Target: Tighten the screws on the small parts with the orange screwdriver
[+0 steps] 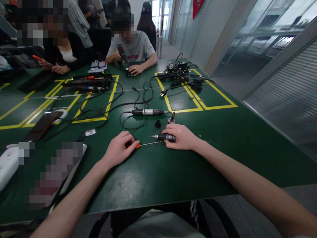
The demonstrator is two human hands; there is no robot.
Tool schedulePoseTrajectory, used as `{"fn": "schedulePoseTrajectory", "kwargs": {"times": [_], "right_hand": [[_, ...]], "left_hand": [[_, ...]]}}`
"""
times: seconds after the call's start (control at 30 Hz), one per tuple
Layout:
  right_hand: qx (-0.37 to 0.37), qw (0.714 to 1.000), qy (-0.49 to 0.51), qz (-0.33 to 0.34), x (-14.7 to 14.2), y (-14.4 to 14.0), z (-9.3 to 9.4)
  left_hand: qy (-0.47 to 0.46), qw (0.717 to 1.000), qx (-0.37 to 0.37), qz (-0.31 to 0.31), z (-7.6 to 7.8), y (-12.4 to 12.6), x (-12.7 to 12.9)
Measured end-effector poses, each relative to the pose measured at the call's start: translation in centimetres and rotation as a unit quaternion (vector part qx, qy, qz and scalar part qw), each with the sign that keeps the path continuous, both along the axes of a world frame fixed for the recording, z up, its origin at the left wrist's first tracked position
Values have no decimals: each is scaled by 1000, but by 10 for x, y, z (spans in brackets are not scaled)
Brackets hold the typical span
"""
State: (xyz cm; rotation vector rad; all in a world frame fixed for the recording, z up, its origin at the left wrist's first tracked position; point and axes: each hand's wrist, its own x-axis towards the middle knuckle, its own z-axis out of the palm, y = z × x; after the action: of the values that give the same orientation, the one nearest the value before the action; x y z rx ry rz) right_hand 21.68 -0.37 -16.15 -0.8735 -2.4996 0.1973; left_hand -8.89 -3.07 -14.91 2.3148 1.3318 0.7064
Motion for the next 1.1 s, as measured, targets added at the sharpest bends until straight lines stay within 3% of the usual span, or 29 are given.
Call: {"fn": "schedulePoseTrajectory", "kwargs": {"times": [0.47, 0.7, 0.9, 1.1], "right_hand": [[-12, 1000, 8, -16, -1, 2, -2], [11, 998, 34, -47, 8, 4, 1], [15, 999, 39, -32, 0, 0, 1], [40, 999, 30, -7, -18, -14, -2]], "left_hand": [[-32, 988, -42, -148, -2, -3, 5], [-59, 993, -37, -93, 4, -6, 9], [-83, 994, 27, -62, 13, -9, 24], [-17, 996, 86, -28, 11, -4, 51]]}}
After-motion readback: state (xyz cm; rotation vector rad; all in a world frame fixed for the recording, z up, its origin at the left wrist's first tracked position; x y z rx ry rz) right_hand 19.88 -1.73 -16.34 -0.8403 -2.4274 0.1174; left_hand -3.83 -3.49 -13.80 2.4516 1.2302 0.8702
